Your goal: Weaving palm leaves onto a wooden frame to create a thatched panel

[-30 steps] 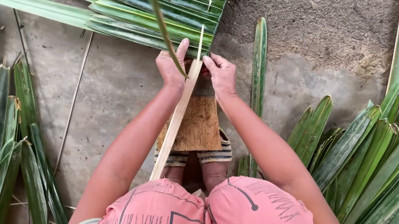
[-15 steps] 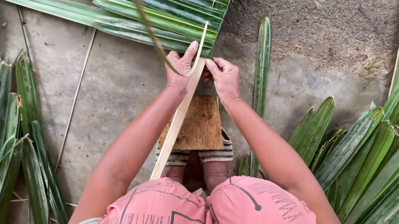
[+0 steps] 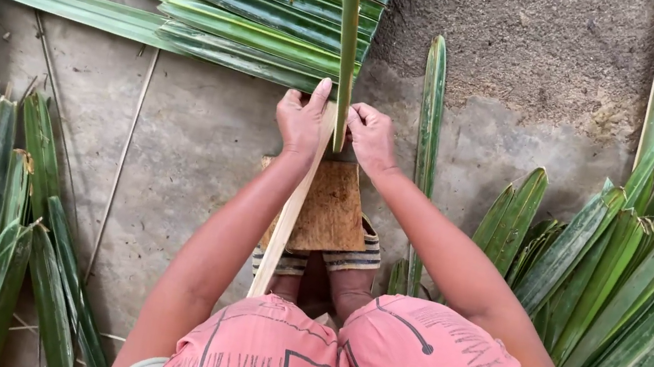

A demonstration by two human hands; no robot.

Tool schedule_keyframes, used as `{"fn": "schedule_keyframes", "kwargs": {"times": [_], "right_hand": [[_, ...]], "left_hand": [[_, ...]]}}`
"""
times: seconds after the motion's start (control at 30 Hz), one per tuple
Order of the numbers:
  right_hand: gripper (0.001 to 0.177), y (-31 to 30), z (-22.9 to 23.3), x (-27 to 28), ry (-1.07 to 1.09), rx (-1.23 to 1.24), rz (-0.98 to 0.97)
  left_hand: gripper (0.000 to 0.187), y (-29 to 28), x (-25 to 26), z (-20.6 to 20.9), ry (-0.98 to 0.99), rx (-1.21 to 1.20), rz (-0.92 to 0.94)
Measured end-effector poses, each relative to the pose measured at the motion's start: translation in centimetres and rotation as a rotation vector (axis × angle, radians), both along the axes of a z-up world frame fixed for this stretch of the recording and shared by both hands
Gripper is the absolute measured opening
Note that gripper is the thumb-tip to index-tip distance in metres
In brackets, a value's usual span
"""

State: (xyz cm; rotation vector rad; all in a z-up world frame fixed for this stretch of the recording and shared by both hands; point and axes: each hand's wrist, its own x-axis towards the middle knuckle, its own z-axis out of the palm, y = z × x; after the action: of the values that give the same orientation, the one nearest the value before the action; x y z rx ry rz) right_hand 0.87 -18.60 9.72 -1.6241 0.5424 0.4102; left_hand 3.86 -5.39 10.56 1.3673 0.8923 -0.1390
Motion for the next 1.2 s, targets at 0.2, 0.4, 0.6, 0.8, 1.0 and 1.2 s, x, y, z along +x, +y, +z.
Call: {"fn": "schedule_keyframes", "kwargs": {"times": [0.2,0.4,0.6,0.8,1.0,1.2], "right_hand": [[0.024,1.2,3.5,0.6,0.029,0.129,-0.106],[0.028,0.6,2.5,1.1,0.042,0.087,-0.033],[0.022,-1.1,2.8,2.6,0.080,0.027,0.024],[0.042,-1.6,4.4,5.9,0.116,0.222,-0.119],[0.026,-1.7,-1.5,8.5,0.233,0.358,-0.084],[0.029,-3.6,-7.2,8.6,0.191,0.393,-0.092]], "left_hand": [[0.045,0.6,-1.2,-2.8,-0.018,0.243,-0.168],[0.035,0.2,0.3,-1.0,0.026,0.136,-0.088],[0.038,0.8,2.1,-0.6,0.049,-0.102,0.012],[0.036,0.9,2.4,-2.0,0.062,-0.256,0.084],[0.037,1.8,2.7,-2.7,0.154,-0.321,-0.030],[0.058,3.9,4.7,2.2,0.116,-0.379,0.007]]}}
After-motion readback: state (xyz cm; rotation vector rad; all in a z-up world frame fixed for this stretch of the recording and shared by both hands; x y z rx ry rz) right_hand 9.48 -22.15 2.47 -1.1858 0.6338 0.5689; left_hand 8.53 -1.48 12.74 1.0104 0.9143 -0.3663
